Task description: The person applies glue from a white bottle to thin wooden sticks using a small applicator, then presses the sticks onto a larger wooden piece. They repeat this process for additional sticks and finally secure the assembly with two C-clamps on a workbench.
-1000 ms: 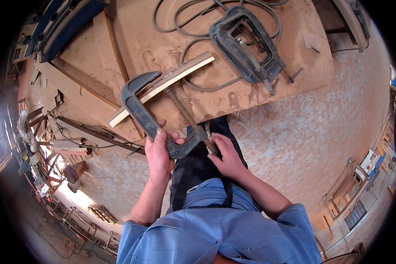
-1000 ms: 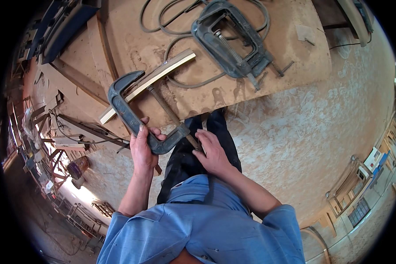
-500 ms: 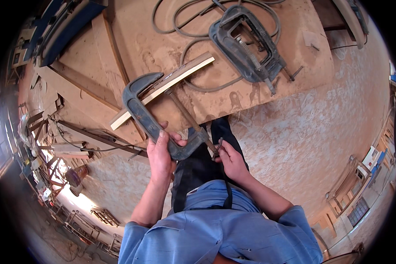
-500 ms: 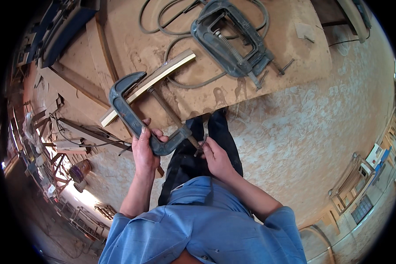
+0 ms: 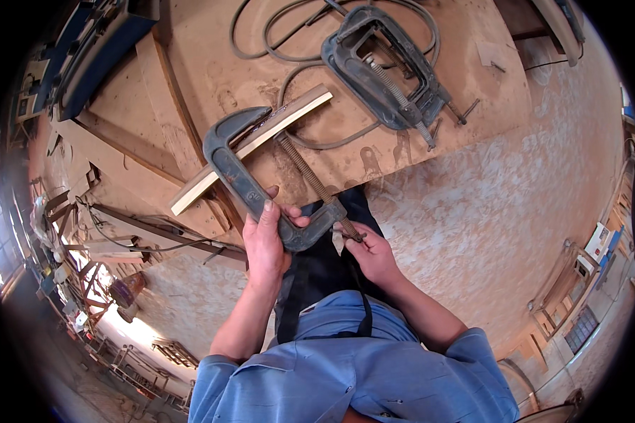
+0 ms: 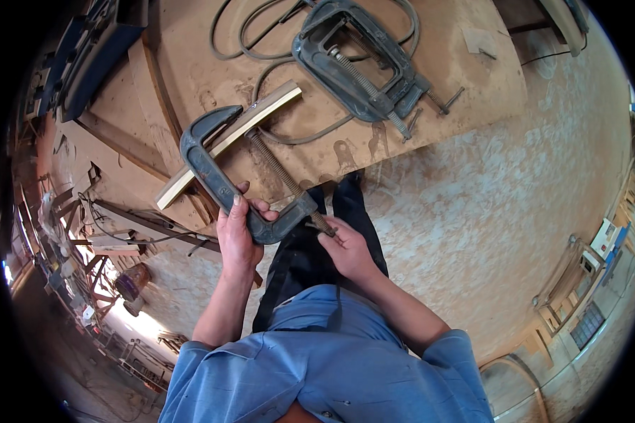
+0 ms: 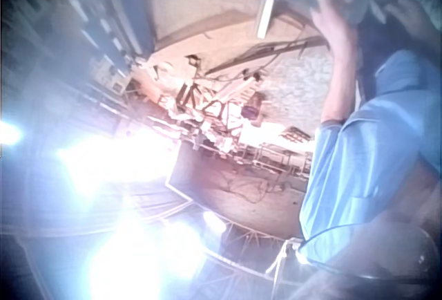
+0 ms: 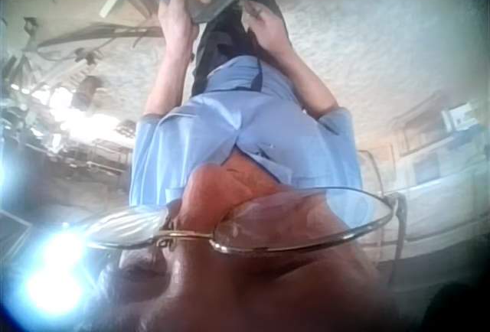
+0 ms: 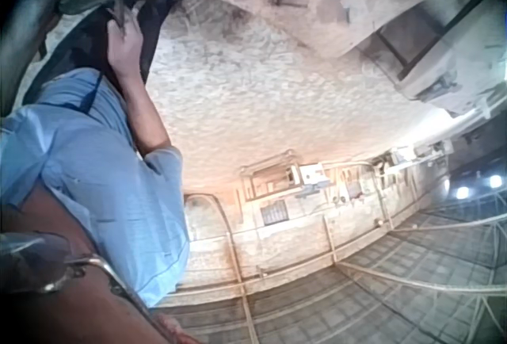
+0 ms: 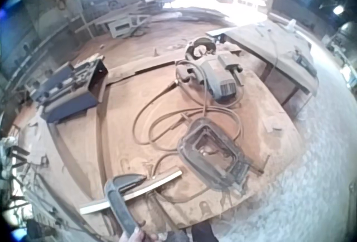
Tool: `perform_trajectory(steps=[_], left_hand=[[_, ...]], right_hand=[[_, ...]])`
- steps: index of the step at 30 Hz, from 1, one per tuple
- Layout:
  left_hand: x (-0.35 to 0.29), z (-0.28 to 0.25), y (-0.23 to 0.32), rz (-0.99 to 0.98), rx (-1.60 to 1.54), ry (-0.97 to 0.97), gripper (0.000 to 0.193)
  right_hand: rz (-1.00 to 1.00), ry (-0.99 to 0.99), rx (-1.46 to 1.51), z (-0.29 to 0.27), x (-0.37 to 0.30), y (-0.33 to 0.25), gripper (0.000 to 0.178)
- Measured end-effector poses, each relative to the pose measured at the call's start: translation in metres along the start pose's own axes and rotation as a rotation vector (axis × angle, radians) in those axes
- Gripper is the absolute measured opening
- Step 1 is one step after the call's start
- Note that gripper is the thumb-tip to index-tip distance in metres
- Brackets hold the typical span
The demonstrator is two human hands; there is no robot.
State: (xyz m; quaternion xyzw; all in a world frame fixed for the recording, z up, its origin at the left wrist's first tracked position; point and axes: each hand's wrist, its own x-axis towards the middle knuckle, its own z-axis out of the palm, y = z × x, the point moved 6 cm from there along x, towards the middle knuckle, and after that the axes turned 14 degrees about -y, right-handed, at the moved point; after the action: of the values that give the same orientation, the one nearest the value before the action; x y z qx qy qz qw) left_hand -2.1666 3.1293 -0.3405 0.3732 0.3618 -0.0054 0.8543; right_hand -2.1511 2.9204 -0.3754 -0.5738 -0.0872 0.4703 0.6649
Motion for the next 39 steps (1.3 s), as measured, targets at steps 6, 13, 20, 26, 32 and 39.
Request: perform_trajectory(steps=[6, 13, 20, 26, 32, 39], left_hand=[[0.000, -0.001, 0.002, 0.003, 0.001, 0.001, 0.036], [-0.001, -0.007, 0.003, 0.018, 0.011, 0.009, 0.038], [-0.001, -0.009, 0.003, 0.010, -0.007, 0.012, 0.039], [-0.001, -0.013, 0.003, -0.010, 0.008, 0.009, 0.038], [-0.003, -0.013, 0.003, -0.015, -0.003, -0.001, 0.038], [-0.001, -0.020, 0.005, -0.010, 0.000, -0.005, 0.038]], right_hand=[[0.154, -0.247, 1.649, 0.043, -0.010, 0.024, 0.032], [0.275, 0.089, 0.338, -0.003, -0.008, 0.013, 0.034], [0.202, -0.021, 0.292, 0.018, -0.002, -0.003, 0.037], [0.082, -0.316, 1.443, 0.036, -0.012, 0.028, 0.045], [0.366, 0.152, 0.338, 0.013, -0.015, 0.008, 0.042], [0.250, -0.125, 1.107, 0.046, -0.014, 0.020, 0.034]])
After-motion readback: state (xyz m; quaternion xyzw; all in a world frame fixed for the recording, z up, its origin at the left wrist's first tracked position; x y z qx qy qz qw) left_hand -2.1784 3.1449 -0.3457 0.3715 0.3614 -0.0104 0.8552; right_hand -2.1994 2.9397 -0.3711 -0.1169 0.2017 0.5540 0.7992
